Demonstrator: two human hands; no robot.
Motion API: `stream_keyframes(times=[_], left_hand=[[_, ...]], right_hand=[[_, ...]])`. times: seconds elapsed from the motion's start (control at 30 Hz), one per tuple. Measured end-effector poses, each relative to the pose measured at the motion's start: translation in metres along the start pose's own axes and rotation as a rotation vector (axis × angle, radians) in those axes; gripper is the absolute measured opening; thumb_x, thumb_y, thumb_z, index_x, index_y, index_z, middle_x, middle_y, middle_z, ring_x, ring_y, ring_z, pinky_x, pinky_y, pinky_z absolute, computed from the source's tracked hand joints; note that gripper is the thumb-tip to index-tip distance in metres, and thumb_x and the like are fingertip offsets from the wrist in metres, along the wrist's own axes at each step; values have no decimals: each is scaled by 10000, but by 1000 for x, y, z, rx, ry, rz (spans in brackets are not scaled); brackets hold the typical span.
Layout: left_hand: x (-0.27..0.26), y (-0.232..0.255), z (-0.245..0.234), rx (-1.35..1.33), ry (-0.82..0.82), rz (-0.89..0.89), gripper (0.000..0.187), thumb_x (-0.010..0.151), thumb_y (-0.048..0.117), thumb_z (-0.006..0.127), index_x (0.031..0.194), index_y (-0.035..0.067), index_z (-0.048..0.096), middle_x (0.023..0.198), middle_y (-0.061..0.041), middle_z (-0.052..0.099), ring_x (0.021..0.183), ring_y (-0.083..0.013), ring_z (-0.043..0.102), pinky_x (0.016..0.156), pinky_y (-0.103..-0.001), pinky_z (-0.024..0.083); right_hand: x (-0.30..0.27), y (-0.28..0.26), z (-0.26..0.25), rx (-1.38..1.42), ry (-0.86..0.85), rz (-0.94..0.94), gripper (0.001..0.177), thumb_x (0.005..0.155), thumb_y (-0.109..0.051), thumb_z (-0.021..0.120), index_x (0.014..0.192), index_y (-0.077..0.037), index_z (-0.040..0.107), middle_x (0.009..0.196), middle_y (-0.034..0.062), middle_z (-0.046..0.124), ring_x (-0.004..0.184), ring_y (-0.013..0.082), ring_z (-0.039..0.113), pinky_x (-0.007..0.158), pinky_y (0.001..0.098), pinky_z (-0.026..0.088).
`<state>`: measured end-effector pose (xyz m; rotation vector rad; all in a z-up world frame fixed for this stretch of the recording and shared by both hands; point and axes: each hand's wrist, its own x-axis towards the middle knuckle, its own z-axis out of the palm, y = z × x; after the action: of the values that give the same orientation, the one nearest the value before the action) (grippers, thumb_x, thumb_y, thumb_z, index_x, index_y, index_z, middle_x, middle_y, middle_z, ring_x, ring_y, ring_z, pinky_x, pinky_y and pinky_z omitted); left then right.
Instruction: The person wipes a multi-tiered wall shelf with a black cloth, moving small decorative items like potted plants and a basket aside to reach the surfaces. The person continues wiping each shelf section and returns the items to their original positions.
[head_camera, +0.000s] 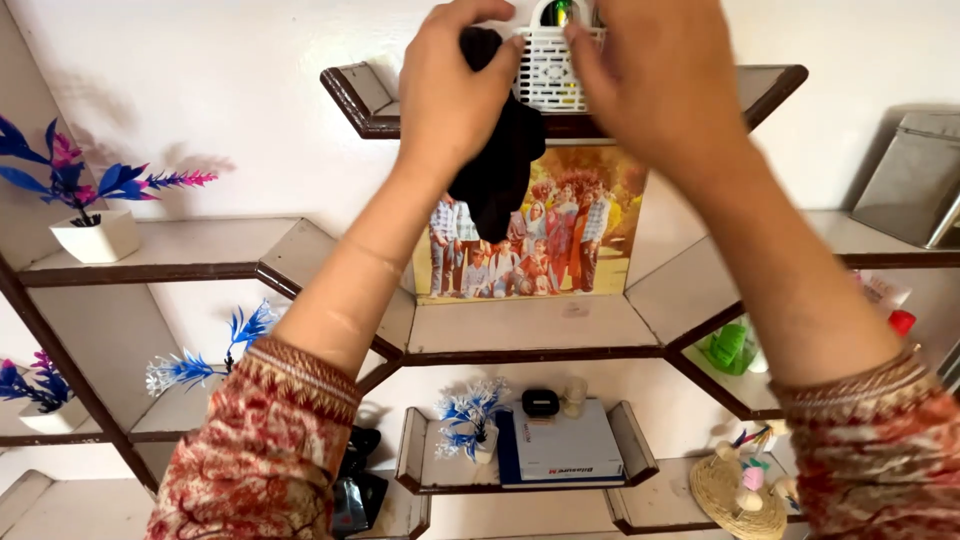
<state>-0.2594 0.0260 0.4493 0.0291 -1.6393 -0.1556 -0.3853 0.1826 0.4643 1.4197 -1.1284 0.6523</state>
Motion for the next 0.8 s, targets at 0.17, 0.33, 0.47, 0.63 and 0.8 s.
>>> stream_keyframes(times=[0.17,0.33,0.47,0.63,0.8], left_hand=[[-43,48,-30,-53,100,88,96,932,76,670,994,41,605,1015,-87,541,873,-225,602,814,-332,506],[-109,61,-53,-335,-29,-242,120,933,10,606,1051,23,591,1022,-92,602,901,-189,603,840,-290,518],[-163,69,-72,-396,-99,-411,117,926,21,567,1043,19,579,976,-67,606,889,-165,565,850,-275,476],[-215,58,-88,-454,67,-838,214,1050,223,498,1023,31,590,951,-46,626,907,-126,548,886,-249,454],[-234,39,-95,-581,70,-1280,440,992,496,400,993,71,510,979,-56,500,936,-163,464,918,-292,381]], right_hand=[[-15,-76,-20,52,107,-29,291,969,-2,669,1250,24,599,1250,166,628,1186,322,568,1023,445,433],[-58,-129,-20,426,-13,200,250,983,-98,597,1221,-25,605,1216,139,653,1162,301,589,1057,479,447],[-89,-174,-6,669,-18,318,226,948,-63,599,1171,-26,603,1189,125,649,1102,268,627,1058,436,501],[-127,-228,2,1042,-239,469,512,939,-254,601,1337,-10,392,1475,250,372,1379,403,407,1168,534,360],[-155,-235,10,1062,-503,573,509,932,-194,617,1401,-74,460,1515,178,395,1359,366,489,1085,453,420]])
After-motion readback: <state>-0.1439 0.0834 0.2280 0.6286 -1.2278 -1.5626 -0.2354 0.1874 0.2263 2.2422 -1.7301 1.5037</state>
